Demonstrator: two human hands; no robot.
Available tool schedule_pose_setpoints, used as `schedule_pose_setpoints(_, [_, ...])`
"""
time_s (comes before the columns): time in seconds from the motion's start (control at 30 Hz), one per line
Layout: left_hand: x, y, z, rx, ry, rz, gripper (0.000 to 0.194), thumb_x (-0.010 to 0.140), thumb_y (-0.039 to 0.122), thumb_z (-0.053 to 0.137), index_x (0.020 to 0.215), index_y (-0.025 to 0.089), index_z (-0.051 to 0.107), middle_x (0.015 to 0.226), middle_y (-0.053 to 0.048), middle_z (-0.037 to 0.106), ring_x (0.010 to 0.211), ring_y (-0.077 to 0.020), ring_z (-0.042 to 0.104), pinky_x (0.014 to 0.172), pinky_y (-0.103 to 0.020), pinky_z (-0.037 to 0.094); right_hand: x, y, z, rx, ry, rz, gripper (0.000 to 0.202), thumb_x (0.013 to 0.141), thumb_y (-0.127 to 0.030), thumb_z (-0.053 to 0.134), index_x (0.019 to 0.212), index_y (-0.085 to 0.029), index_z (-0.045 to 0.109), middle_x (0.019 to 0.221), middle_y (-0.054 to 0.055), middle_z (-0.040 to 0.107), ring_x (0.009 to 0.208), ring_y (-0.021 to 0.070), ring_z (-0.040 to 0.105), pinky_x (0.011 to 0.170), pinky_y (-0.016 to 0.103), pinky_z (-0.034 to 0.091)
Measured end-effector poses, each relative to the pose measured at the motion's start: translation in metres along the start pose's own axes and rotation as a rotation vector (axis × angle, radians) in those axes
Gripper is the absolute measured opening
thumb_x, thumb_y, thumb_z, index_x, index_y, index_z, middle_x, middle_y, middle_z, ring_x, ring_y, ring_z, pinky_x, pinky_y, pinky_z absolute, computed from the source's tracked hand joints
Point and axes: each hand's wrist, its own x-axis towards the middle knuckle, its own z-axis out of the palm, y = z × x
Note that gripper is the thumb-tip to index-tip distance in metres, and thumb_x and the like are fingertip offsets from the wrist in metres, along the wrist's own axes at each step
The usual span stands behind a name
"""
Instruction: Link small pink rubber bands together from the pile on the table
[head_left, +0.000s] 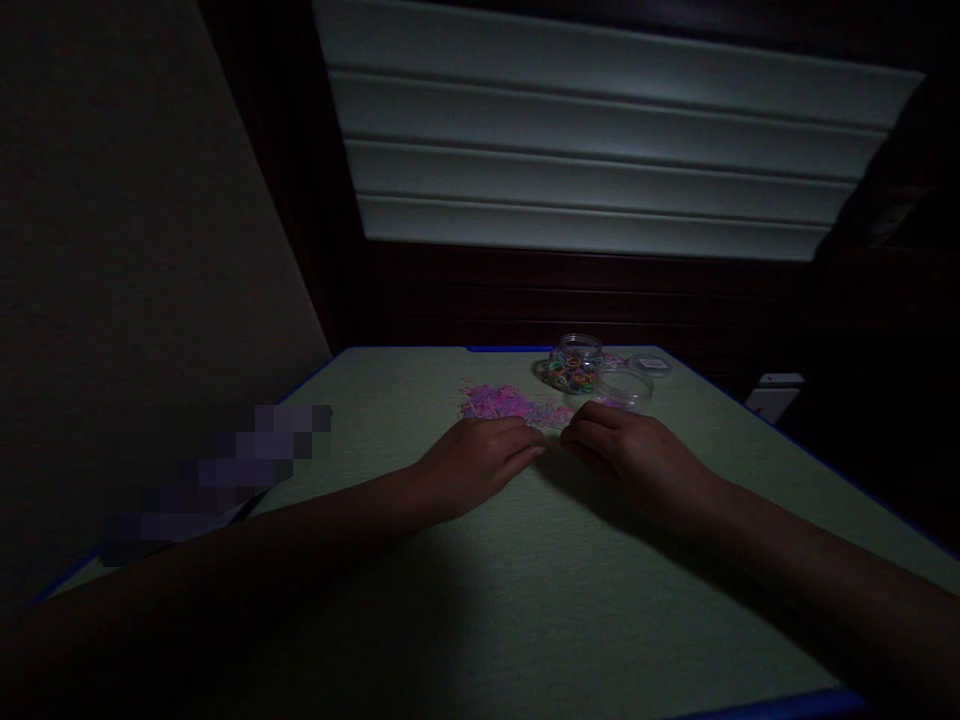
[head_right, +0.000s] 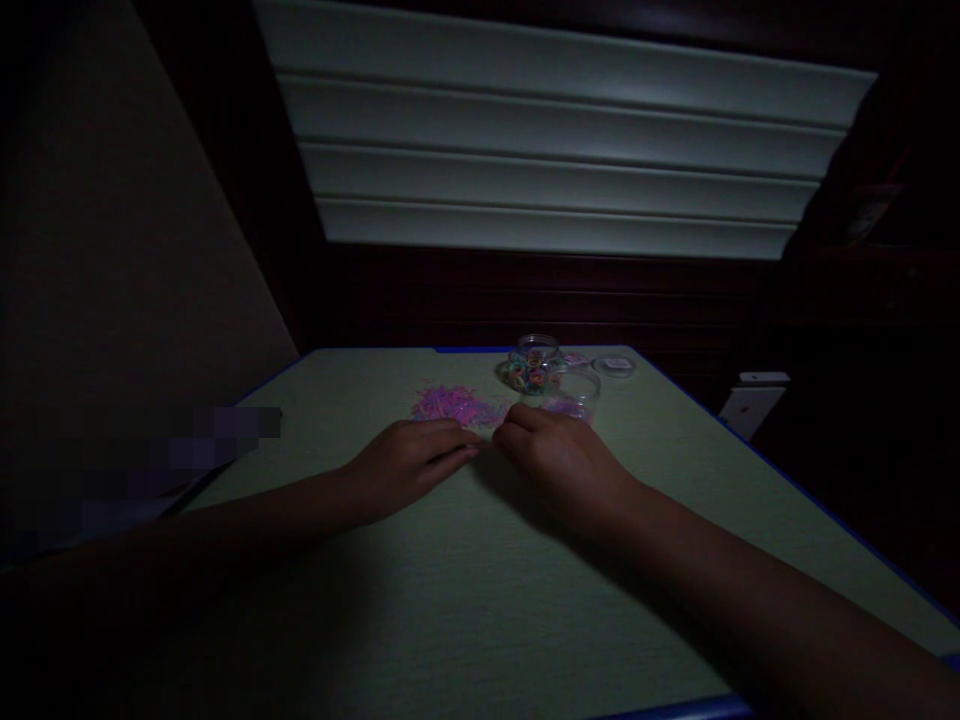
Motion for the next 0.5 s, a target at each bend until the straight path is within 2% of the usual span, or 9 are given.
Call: schedule_pose_setpoints(0.5, [-0.0004,0.0001,-0.0004,0.010,0.024,0.007,0.021,0.087,0.026,0.037,0.092,0.016,0.054,0.087,-0.002,0.060,0.079,-0.0112,0.056,0.072,-0.023,0.042,-0.0001,0.0007,0.0000,0.032,0.000,0.035,0.017,0.084,-0.016,0.039,0.088,-0.016,0.056,0.082,0.004,0.054,0.070,0.0112,0.050,0.063,0.022,0.036])
